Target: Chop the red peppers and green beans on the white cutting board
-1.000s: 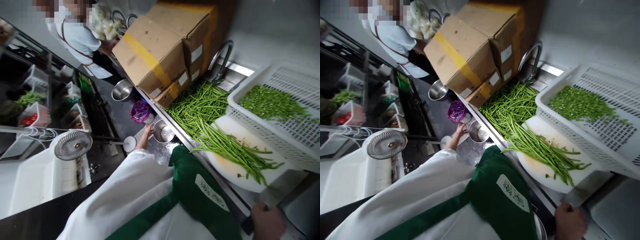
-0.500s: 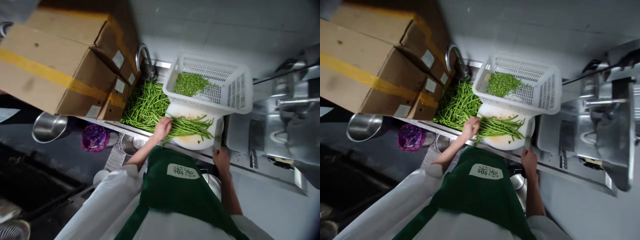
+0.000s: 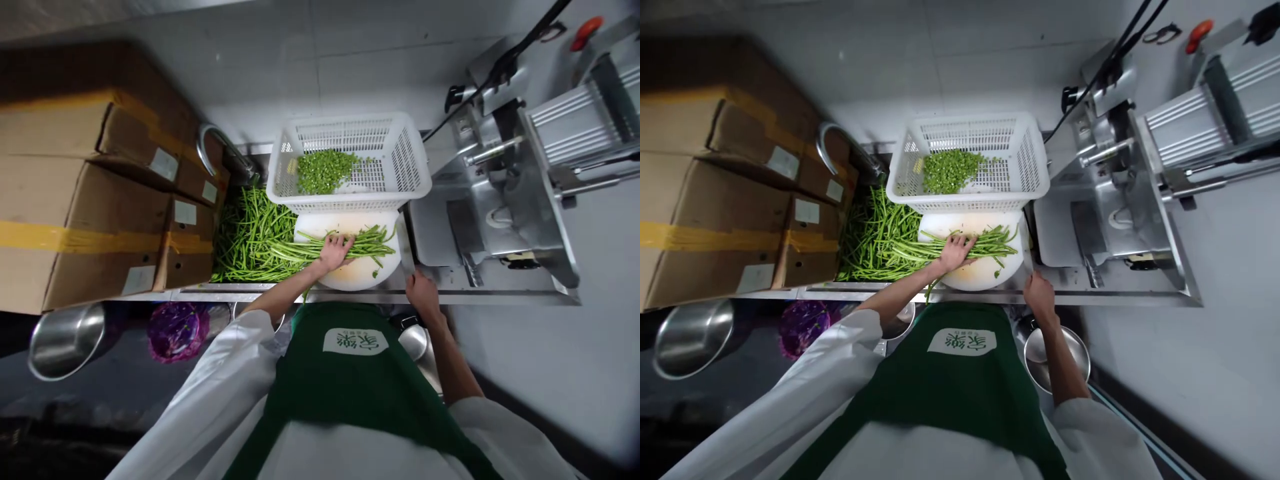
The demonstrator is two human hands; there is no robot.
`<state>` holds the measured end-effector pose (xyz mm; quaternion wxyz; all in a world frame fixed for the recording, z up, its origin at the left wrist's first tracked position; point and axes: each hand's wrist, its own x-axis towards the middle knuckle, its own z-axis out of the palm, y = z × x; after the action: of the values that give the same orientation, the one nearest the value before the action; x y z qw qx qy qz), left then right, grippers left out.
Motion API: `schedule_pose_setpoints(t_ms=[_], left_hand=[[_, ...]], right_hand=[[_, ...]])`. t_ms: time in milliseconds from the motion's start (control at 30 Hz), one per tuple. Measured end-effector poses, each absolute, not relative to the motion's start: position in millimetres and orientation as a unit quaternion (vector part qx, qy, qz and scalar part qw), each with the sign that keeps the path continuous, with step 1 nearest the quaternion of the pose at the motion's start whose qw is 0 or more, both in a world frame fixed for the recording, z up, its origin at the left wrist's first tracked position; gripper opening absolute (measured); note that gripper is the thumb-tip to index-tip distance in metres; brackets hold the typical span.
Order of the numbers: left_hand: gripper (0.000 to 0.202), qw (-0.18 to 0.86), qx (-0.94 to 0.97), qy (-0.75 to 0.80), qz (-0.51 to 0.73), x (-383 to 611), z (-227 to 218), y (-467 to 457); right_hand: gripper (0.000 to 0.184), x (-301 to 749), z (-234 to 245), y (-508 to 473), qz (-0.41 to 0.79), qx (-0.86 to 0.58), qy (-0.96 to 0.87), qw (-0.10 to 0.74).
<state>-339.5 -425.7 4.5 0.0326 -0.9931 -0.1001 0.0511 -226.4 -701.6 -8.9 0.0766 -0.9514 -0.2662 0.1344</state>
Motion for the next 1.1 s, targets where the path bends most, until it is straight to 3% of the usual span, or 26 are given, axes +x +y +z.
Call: schedule_pose_setpoints(t_ms=[67, 233, 533, 700, 833, 967, 1100], left_hand=[[0.075, 0.028, -0.994, -0.104, 0.011, -333.1, 9.0, -422.9], [0.040, -0.003, -0.999, -0.024, -0.029, -333.4, 8.6, -418.7], [0.023, -0.074, -0.991, -0.048, -0.101, -326.4, 8.1, -445.2], [0.028, -0.141, -0.985, -0.029, -0.099, -305.6, 20.7, -459.3], [0.022, -0.083, -0.995, -0.061, -0.003, -297.9, 22.4, -445.7], [0.045, -0.048, -0.991, -0.115, 0.047, -299.3, 21.9, -435.4], [0.046, -0.055, -0.988, -0.138, 0.041, -301.5, 32.8, -437.2]], right_hand=[[0.032, -224.9, -10.6, -701.0, 0.131, -0.951, -0.269, 0.080], [0.032, -221.5, -14.9, -701.3, 0.136, -0.948, -0.273, 0.089], [0.027, -223.1, -15.2, -699.3, 0.158, -0.948, -0.259, 0.101], [0.025, -224.1, -13.6, -698.7, 0.159, -0.948, -0.251, 0.114], [0.025, -224.8, -14.8, -698.4, 0.161, -0.949, -0.243, 0.119], [0.027, -225.5, -17.8, -697.7, 0.164, -0.949, -0.240, 0.118], [0.028, -225.8, -18.6, -697.7, 0.165, -0.950, -0.236, 0.121]])
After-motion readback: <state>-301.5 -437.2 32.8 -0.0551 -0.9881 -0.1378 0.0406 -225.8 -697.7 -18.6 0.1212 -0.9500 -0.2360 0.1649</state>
